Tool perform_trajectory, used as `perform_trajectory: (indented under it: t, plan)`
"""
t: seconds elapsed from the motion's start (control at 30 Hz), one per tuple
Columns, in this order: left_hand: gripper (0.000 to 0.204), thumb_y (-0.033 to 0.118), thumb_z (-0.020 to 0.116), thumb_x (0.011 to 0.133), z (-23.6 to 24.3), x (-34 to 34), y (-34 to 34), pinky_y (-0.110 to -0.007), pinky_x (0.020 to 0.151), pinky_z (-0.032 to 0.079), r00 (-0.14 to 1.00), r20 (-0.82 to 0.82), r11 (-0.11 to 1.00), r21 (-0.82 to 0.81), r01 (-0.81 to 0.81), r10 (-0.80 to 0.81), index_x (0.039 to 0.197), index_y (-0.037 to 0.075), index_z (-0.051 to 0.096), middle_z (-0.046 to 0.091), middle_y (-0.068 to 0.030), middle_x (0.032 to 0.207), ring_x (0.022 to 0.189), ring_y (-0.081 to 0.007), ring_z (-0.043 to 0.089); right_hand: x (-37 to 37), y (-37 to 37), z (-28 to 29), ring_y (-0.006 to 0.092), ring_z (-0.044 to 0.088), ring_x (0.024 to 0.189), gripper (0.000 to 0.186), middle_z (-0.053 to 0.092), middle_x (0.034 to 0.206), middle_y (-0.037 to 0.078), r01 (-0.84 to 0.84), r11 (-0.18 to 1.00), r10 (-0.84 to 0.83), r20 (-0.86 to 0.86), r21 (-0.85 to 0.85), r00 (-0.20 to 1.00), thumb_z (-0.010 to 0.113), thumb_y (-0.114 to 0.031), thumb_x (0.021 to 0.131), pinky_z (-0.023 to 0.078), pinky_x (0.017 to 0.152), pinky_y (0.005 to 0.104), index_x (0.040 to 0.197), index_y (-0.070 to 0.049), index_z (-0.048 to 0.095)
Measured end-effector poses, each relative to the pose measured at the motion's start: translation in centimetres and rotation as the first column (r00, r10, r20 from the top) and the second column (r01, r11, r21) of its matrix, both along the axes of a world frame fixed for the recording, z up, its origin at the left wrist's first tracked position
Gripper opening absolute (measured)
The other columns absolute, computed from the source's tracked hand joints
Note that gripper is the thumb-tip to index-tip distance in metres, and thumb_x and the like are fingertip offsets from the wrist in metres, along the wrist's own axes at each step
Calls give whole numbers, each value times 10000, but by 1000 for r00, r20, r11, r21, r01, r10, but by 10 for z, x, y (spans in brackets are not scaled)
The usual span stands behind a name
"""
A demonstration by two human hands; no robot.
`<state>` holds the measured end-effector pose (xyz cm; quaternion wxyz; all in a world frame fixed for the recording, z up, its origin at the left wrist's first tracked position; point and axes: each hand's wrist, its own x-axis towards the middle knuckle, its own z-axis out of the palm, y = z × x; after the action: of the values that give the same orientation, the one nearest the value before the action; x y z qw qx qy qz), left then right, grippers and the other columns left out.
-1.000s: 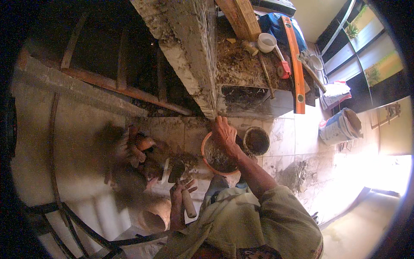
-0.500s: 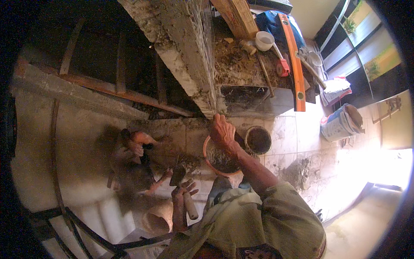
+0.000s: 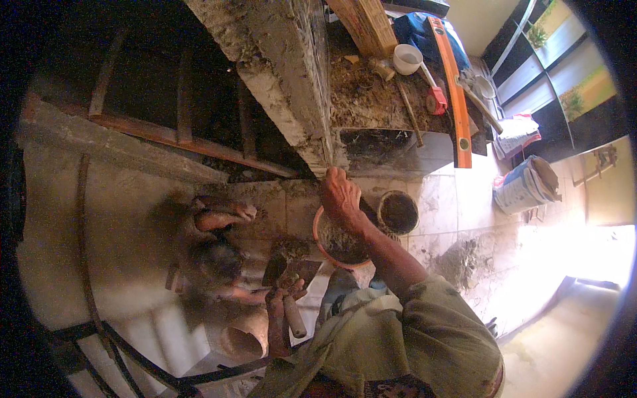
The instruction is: The person applies mortar to a wall and a large black tile, then presses the tile onto the surface and scrapes excess material with a small tool.
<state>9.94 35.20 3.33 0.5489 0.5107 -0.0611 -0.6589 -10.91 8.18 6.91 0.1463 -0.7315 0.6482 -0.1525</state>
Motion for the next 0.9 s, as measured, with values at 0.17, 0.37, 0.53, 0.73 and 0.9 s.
perform_trajectory:
  t: [0.17, 0.37, 0.53, 0.73, 0.9]
  plan:
    - [532, 51, 472, 782, 14, -2, -4, -532, 821, 564, 1000, 30, 1000, 26, -3, 2, 1292, -85, 401, 542, -237, 1207, 1081, -399, 583, 1, 4, 14, 358, 633, 665, 344, 549, 880, 215, 4, 1000, -3, -23, 20, 1000, 631, -86, 782, 465, 469, 463, 1061, 28, 467]
    - [568, 33, 454, 766, -7, 2, 8, -527, 821, 569, 998, -60, 1000, 4, -25, 25, 1308, -103, 357, 539, -242, 1195, 1096, -406, 571, 13, -25, 9, 362, 622, 650, 302, 549, 866, 214, 45, 999, -45, -1, -9, 999, 616, -63, 785, 463, 484, 468, 1030, 30, 465]
    - [569, 19, 449, 754, -18, 5, 13, -518, 824, 571, 999, -23, 998, 48, -37, 38, 1301, -106, 358, 542, -245, 1193, 1084, -410, 579, 6, -1, 23, 385, 617, 678, 230, 539, 869, 216, -11, 999, 11, 13, 36, 1000, 567, -41, 833, 467, 533, 488, 1009, 49, 449]
    - [558, 21, 447, 755, -12, 0, 6, -521, 814, 575, 998, -67, 997, 75, -10, 15, 1293, -101, 365, 540, -234, 1196, 1071, -418, 588, 4, -11, 14, 391, 617, 675, 180, 544, 847, 216, -20, 1000, 20, -2, -16, 1000, 568, -73, 835, 466, 529, 492, 935, 18, 449]
    - [490, 36, 435, 787, 4, -3, 2, -515, 813, 573, 999, -8, 999, 40, -31, 31, 1254, -111, 414, 557, -236, 1172, 1083, -402, 586, 3, -19, 16, 392, 617, 670, 221, 544, 842, 202, -12, 999, 13, 23, -33, 1000, 581, -120, 837, 473, 513, 476, 967, 12, 460]
